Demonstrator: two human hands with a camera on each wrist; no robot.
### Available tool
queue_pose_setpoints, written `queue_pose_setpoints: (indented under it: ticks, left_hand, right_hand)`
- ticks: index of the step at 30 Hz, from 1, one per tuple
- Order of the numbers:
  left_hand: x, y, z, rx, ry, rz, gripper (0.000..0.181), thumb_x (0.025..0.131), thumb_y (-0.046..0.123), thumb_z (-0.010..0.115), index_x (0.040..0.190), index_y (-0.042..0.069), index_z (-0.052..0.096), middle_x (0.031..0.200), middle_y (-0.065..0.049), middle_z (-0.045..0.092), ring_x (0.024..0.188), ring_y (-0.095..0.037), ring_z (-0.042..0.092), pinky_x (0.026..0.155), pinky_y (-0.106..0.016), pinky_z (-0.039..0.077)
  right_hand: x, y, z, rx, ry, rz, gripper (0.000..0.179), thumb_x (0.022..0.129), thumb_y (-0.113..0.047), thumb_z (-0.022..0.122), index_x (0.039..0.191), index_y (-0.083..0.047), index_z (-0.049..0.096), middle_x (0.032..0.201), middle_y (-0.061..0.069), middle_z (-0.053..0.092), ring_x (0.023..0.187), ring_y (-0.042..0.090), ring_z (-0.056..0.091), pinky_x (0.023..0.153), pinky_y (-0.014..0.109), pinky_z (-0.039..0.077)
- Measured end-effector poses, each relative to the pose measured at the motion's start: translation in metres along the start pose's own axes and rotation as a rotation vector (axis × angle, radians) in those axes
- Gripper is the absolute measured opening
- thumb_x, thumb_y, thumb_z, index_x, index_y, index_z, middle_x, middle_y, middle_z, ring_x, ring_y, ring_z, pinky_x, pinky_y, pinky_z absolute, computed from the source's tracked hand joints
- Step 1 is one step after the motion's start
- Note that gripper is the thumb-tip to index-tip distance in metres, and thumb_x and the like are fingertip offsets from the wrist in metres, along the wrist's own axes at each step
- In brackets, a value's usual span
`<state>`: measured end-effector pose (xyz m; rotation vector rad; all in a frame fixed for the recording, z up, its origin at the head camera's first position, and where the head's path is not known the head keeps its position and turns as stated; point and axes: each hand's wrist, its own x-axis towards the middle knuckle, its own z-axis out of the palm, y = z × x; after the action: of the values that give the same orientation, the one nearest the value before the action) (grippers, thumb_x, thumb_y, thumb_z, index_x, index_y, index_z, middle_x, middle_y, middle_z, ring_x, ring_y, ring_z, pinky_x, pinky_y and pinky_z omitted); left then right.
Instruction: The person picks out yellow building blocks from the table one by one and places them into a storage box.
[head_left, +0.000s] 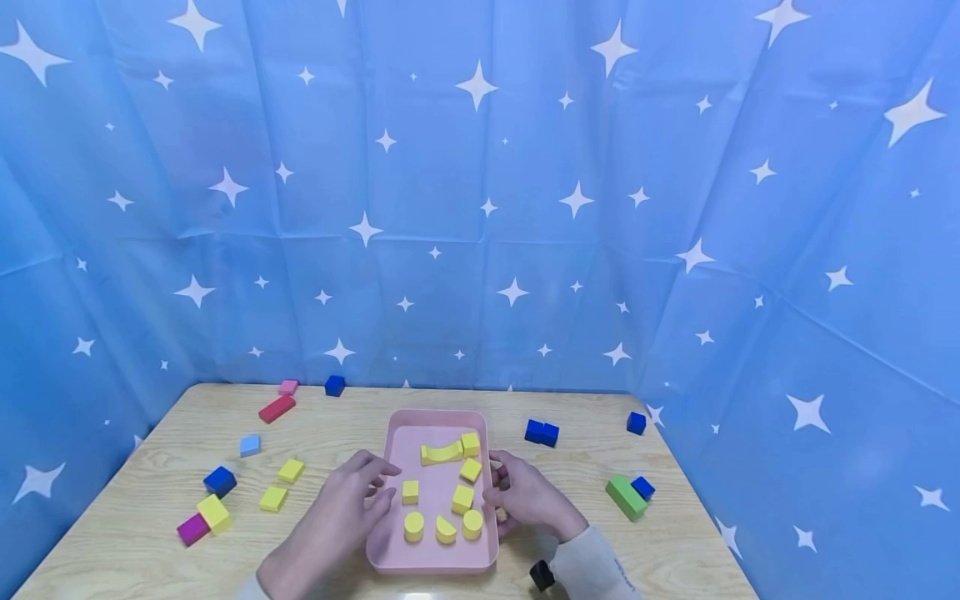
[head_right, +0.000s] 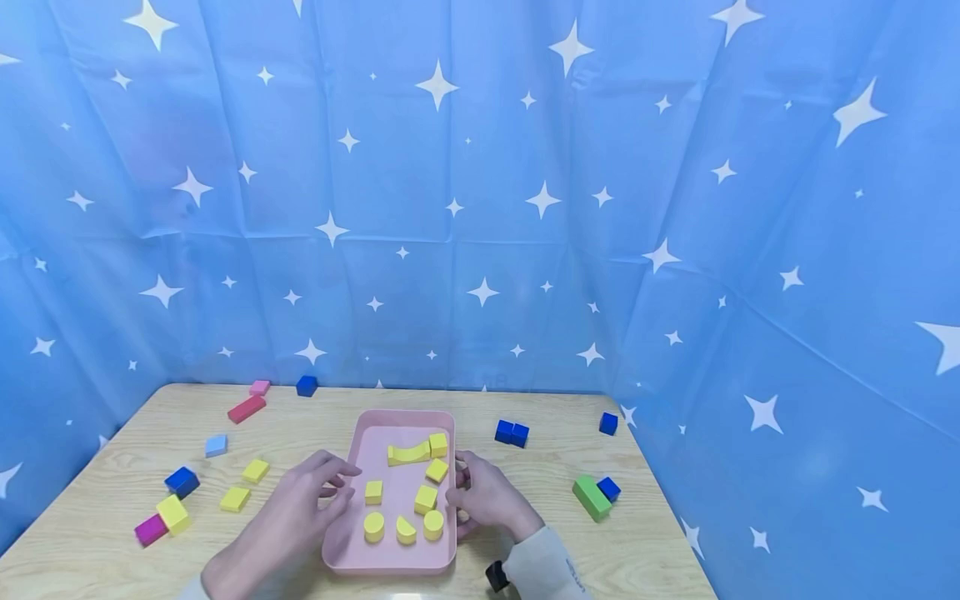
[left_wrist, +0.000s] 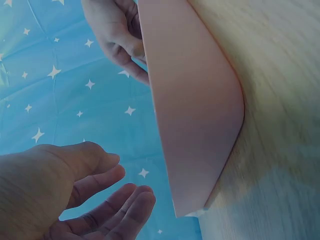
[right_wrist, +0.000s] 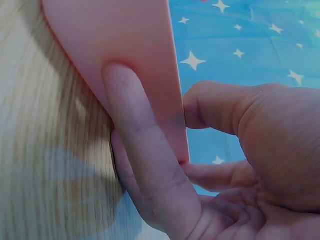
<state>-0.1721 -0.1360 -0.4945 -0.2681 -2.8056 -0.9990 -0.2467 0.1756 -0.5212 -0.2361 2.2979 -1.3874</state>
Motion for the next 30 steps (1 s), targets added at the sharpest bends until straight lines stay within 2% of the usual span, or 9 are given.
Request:
queue_pose_setpoints:
  ticks: [5,10,19,25,30]
  left_hand:
    - [0.002,-0.005,-0.005,0.008,-0.003,-0.046,0.022,0.106,0.012,0.085,0.127,0.017,0.085,0.126,-0.002,0.077,0.108,-0.015,0.076,0.093,-0.039,0.074]
    - [0.007,-0.011,-0.013,0.045,-0.011,-0.103,0.028,0.107,0.018,0.084,0.135,0.019,0.084,0.138,-0.006,0.076,0.115,-0.019,0.076,0.097,-0.047,0.075]
    - [0.012,-0.034,-0.025,0.106,0.058,-0.073,0.030,0.105,0.015,0.085,0.135,0.015,0.083,0.141,-0.014,0.077,0.116,-0.028,0.080,0.097,-0.053,0.074]
    - [0.016,-0.054,-0.031,0.119,0.048,-0.097,0.034,0.105,0.014,0.085,0.138,0.010,0.082,0.141,-0.020,0.076,0.118,-0.034,0.079,0.097,-0.057,0.074]
    - [0.018,-0.069,-0.035,0.123,0.041,-0.111,0.036,0.106,0.015,0.083,0.140,0.007,0.080,0.142,-0.025,0.074,0.119,-0.038,0.078,0.097,-0.059,0.073]
  right_hand:
    - [-0.002,0.000,0.000,0.006,-0.007,-0.009,0.079,0.111,-0.005,0.071,0.181,-0.005,0.035,0.130,0.018,0.068,0.092,0.024,0.078,0.066,0.044,0.075]
    - [-0.003,0.000,0.000,0.005,0.002,-0.023,0.083,0.111,-0.006,0.072,0.183,-0.006,0.032,0.129,0.019,0.067,0.091,0.025,0.078,0.065,0.046,0.075]
    - [-0.004,-0.001,-0.001,-0.011,0.025,-0.029,0.082,0.111,-0.007,0.073,0.183,-0.008,0.033,0.134,0.019,0.068,0.090,0.024,0.078,0.064,0.045,0.075]
    - [-0.003,-0.001,0.000,-0.006,0.021,-0.032,0.082,0.111,-0.007,0.072,0.183,-0.008,0.032,0.137,0.020,0.067,0.088,0.025,0.078,0.065,0.045,0.075]
    - [-0.004,-0.001,0.000,-0.009,0.029,-0.029,0.082,0.111,-0.006,0.072,0.183,-0.010,0.034,0.146,0.022,0.065,0.098,0.025,0.079,0.066,0.046,0.076]
